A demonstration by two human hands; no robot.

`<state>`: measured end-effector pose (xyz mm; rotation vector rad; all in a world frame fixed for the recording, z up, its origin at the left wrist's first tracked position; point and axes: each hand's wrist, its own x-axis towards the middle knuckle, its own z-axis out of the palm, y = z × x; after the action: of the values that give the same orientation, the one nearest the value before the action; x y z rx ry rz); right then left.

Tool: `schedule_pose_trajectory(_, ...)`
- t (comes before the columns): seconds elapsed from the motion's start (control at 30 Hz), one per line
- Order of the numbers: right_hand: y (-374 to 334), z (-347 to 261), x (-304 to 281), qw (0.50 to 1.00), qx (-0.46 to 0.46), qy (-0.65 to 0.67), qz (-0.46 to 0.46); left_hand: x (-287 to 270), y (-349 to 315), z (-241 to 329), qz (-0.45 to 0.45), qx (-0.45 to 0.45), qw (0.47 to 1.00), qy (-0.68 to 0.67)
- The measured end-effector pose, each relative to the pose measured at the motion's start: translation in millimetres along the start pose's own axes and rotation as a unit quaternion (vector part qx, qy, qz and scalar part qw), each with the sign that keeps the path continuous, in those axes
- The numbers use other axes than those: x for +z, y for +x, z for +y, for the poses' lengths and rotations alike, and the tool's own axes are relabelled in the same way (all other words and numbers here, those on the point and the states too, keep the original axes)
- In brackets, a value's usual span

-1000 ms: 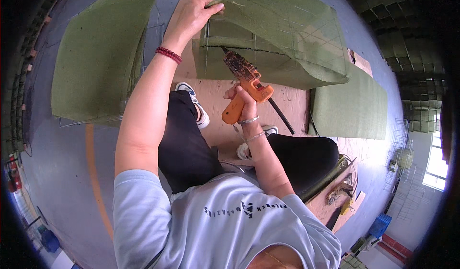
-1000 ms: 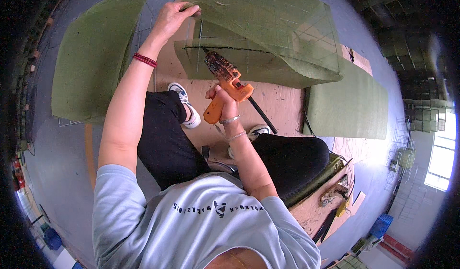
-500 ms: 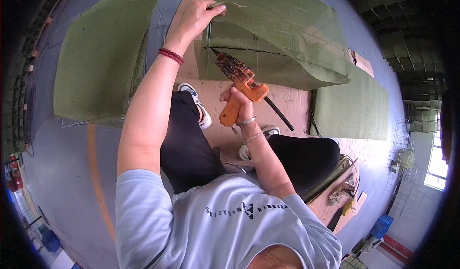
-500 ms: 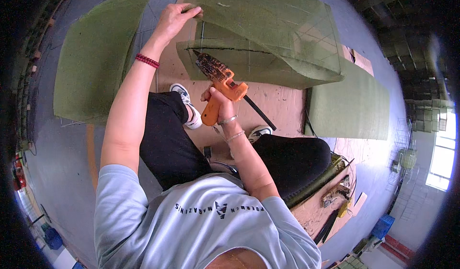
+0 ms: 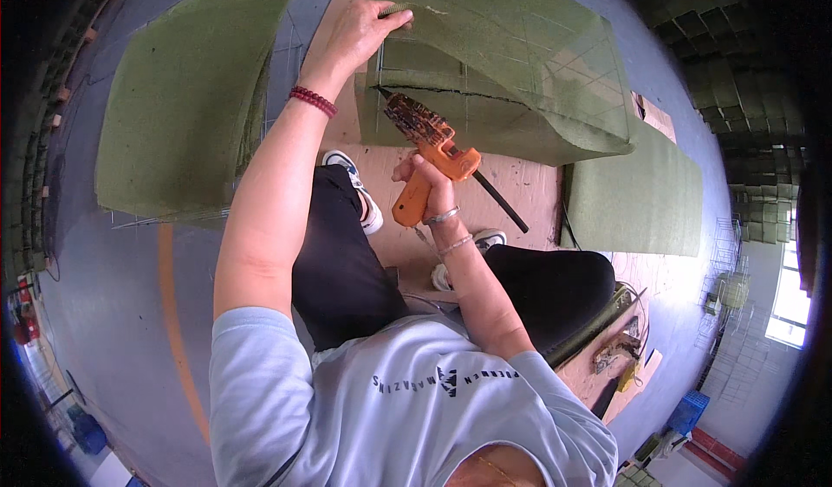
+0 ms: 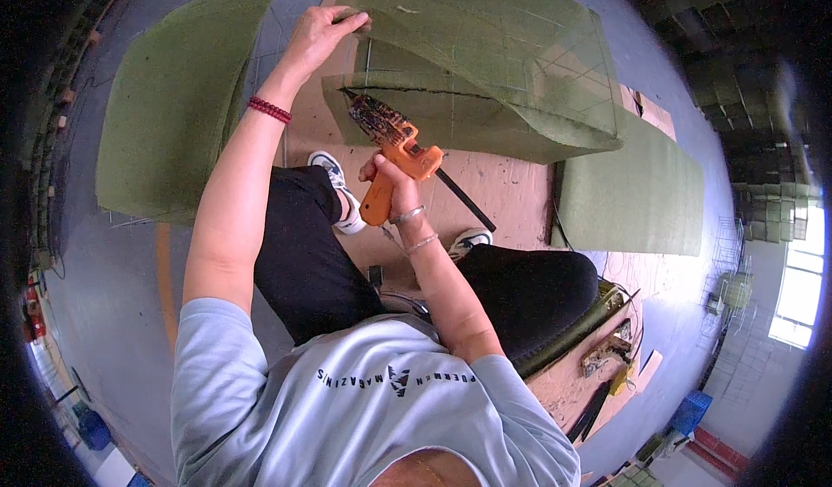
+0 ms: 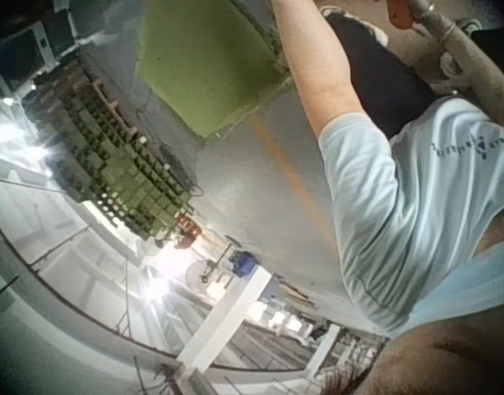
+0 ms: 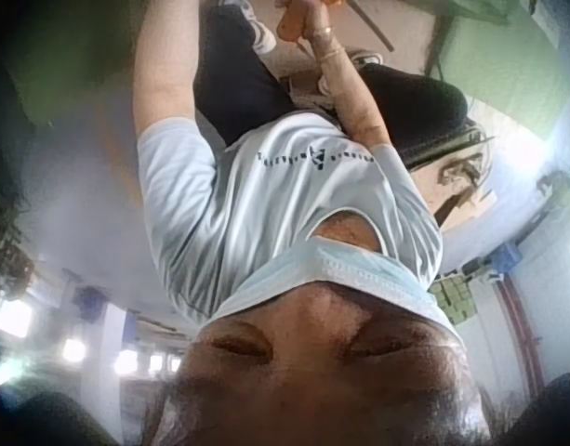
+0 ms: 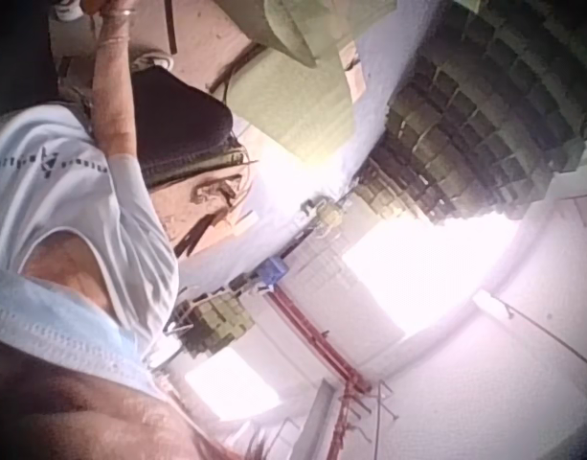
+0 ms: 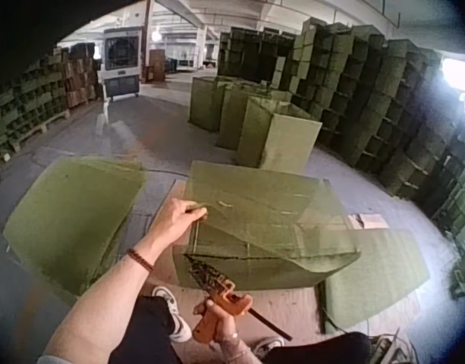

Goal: Assemble metal mesh bins by attaching foam padding using a hot glue gun.

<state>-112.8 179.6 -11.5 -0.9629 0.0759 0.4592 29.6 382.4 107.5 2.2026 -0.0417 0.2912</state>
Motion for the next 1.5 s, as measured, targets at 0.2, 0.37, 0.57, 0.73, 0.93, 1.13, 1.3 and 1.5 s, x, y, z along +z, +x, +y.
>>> schedule_pose_trajectory(0.2,0.3,1.3,3.4,0.999,-0.006,0.035,-0.02,1.5,0.4,-4.5,-0.008,0.012,0.999,-0.028)
schedule_pose_trajectory(0.37,0.3,0.4,-2.2,1.0,-0.012,0.023,-0.01,0.7,-1.0,-0.7,-0.015,-0.007,0.999,-0.03)
schedule_pose_trajectory(0.57,-1.0,-0.5,-0.2,0.999,-0.012,0.039,-0.008,1.3,-1.8,0.7,-0.012,0.002,1.0,-0.012)
schedule_pose_trajectory(0.73,-1.8,0.2,0.4,1.0,-0.011,0.026,-0.001,-2.9,-4.1,1.2,-0.011,0.001,1.0,-0.029)
schedule_pose_trajectory(0.93,-24.6,-21.8,-6.7,0.999,-0.004,0.046,0.004,-6.2,-1.1,-3.4,-0.019,0.015,1.0,-0.015)
schedule_pose_trajectory(1.13,-158.4,-131.7,-82.1,0.962,-0.101,-0.08,0.239,-23.9,-17.5,11.1,-0.057,0.044,0.997,-0.019)
schedule_pose_trajectory(1.3,-313.4,-223.0,-198.5,0.895,-0.356,-0.132,0.234,2.2,-16.6,0.6,-0.09,0.122,0.988,-0.002)
schedule_pose_trajectory(1.5,-456.8,-162.2,-333.0,0.715,-0.367,0.041,0.594,-24.8,-22.0,-37.8,-0.125,0.108,0.986,0.032)
